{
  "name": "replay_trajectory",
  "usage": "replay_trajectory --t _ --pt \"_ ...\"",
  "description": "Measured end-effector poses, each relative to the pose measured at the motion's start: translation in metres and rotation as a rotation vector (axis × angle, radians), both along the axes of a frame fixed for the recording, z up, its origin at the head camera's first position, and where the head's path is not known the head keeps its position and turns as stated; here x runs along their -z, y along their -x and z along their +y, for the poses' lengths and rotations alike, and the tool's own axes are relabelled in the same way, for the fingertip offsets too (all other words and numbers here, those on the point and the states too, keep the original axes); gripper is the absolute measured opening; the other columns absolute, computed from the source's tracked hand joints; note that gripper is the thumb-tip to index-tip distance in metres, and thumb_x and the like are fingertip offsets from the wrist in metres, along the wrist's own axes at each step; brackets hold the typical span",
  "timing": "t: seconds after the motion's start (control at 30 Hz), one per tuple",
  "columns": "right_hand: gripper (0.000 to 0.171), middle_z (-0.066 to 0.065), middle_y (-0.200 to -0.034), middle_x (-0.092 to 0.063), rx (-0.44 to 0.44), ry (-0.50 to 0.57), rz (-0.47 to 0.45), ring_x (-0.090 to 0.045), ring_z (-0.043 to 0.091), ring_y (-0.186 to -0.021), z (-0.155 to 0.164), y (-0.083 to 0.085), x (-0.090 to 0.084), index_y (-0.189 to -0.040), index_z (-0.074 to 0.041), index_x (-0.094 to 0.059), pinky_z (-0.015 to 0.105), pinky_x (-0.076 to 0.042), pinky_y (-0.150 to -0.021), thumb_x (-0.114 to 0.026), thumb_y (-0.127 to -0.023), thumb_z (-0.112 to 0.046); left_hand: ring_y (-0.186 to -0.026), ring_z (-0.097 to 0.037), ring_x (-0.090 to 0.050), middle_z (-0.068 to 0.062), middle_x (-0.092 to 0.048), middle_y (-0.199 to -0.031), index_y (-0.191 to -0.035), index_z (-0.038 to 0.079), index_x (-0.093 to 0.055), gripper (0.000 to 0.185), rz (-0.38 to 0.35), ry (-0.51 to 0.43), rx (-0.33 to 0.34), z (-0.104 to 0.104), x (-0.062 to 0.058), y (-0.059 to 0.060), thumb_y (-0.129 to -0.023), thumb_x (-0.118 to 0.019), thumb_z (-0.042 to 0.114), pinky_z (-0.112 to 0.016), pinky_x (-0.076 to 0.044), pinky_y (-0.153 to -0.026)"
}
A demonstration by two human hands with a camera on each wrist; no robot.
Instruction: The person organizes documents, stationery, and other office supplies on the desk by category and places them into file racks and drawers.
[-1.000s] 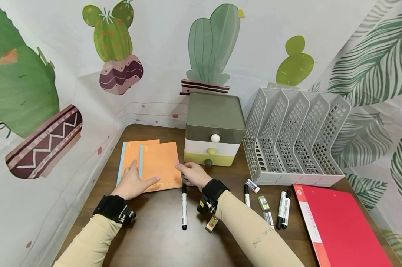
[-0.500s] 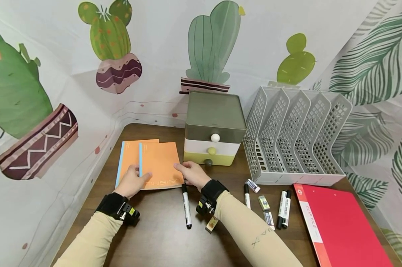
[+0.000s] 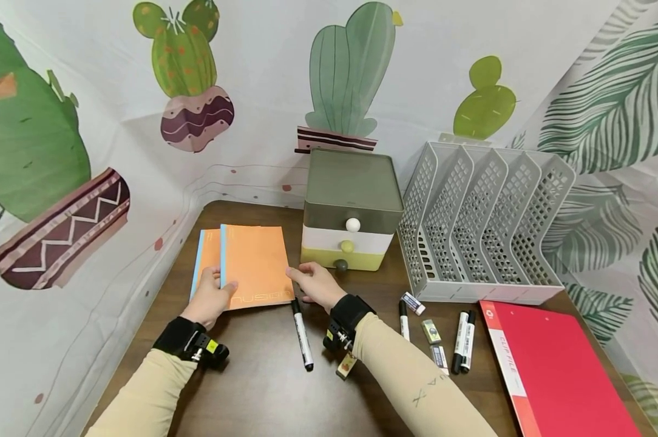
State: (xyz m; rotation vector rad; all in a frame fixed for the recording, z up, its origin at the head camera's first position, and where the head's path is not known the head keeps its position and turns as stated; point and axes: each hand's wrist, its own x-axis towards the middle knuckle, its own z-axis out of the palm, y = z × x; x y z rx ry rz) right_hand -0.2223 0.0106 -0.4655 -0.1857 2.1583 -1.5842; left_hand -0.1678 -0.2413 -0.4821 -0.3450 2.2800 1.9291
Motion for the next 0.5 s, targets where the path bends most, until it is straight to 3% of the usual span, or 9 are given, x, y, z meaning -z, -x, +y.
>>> replay_trajectory --t 0.1,0.23,0.4,0.5 --pt "0.067 0.023 -0.145 -0.058 -0.019 0.017 0.046 -0.062 0.035 -0.129 0.002 0.001 0.001 -0.154 0.003 -0.047 0.045 -0.060 -0.098 -0.061 -0.107 -0.044 -0.142 -0.040 -0.039 -0.040 -0.025 -0.160 -0.158 -0.009 0.002 0.064 0.028 -0.057 -0.024 -0.006 0.001 -0.003 -0.111 -0.041 0.001 -0.041 -0.043 -0.112" --pt "0.063 0.024 -0.143 -0.059 -0.043 0.070 0.085 -0.062 0.038 -0.129 0.005 0.003 0.001 -0.155 0.003 -0.046 0.048 -0.058 -0.102 -0.058 -0.110 -0.039 -0.120 -0.016 -0.053 -0.031 -0.032 -0.157 -0.158 0.000 0.001 0.060 0.056 -0.113 -0.049 -0.011 0.001 -0.009 -0.113 -0.038 0.004 -0.019 -0.048 -0.090" --pt "0.061 0.026 -0.146 -0.057 -0.045 0.141 0.089 -0.061 0.044 -0.129 0.008 0.002 -0.005 -0.155 0.005 -0.044 0.052 -0.057 -0.103 -0.054 -0.112 -0.037 -0.102 0.002 -0.057 -0.017 -0.043 -0.145 -0.152 0.005 -0.003 0.052 0.134 -0.178 -0.030 -0.009 -0.005 -0.015 -0.113 -0.037 0.003 -0.016 -0.050 -0.085" --pt "0.060 0.026 -0.147 -0.056 -0.044 0.186 0.083 -0.062 0.044 -0.127 0.007 0.000 -0.011 -0.155 0.005 -0.043 0.053 -0.057 -0.102 -0.051 -0.113 -0.037 -0.084 0.001 -0.054 -0.005 -0.051 -0.127 -0.148 0.009 -0.010 0.046 0.179 -0.202 -0.002 -0.005 -0.009 -0.019 -0.113 -0.038 0.002 -0.014 -0.045 -0.072"
